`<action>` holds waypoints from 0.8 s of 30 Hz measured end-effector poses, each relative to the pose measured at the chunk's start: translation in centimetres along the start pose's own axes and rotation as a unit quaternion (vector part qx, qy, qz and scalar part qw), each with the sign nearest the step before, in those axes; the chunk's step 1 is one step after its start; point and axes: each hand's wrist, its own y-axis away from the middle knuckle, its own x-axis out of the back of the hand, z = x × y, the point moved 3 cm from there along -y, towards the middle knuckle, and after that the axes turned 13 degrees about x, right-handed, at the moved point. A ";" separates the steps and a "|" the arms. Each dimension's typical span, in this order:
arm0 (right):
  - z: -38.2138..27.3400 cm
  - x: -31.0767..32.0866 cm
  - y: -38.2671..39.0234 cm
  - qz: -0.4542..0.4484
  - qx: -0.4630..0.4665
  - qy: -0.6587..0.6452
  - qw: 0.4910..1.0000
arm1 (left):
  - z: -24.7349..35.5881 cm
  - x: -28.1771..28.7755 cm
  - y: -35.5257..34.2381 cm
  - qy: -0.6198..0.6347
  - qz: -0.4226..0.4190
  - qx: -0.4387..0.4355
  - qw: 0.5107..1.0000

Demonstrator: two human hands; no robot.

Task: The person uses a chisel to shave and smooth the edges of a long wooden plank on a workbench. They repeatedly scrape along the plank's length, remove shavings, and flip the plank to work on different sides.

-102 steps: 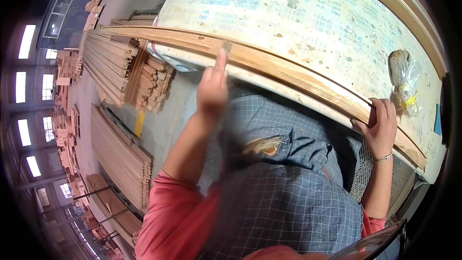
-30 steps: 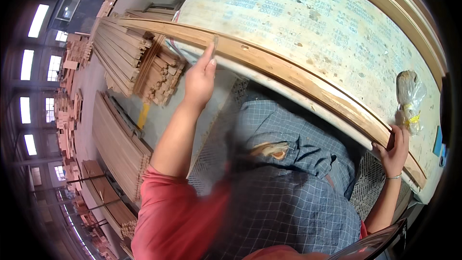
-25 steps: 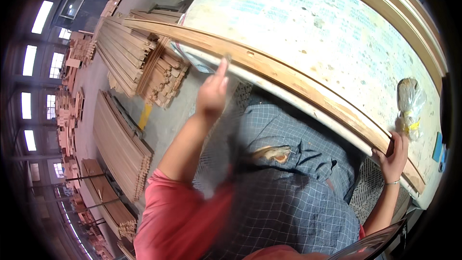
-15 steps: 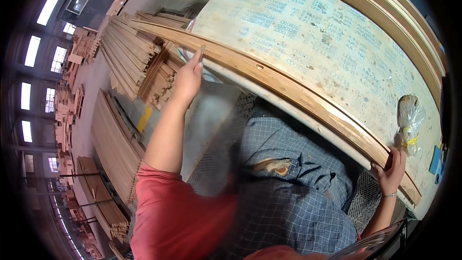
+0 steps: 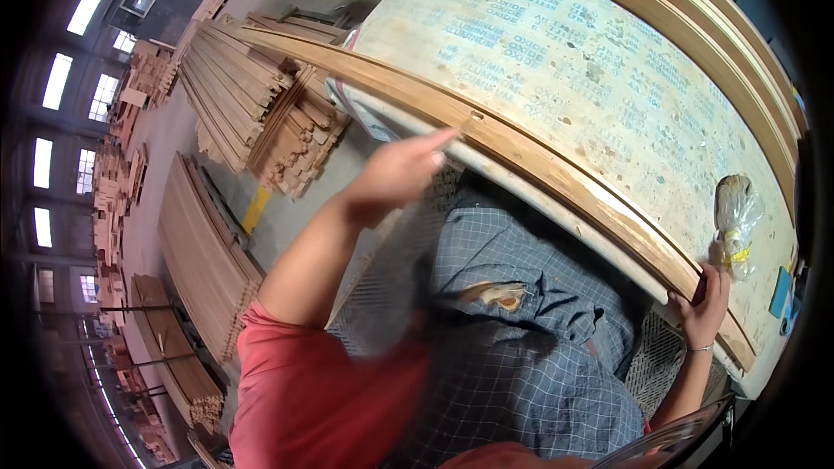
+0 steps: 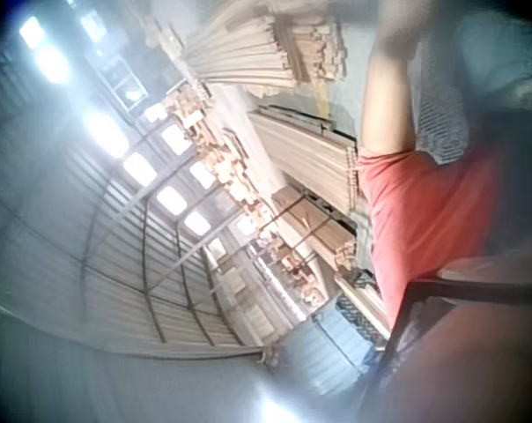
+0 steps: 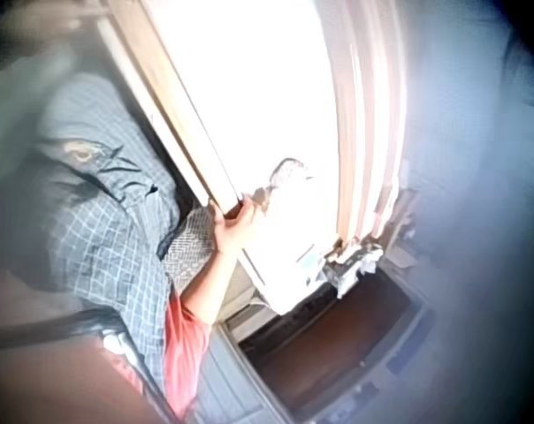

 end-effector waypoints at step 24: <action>-0.1 0.1 -0.2 -0.009 0.013 0.015 1.000 | -2.7 8.2 -2.5 -0.104 0.328 0.090 0.935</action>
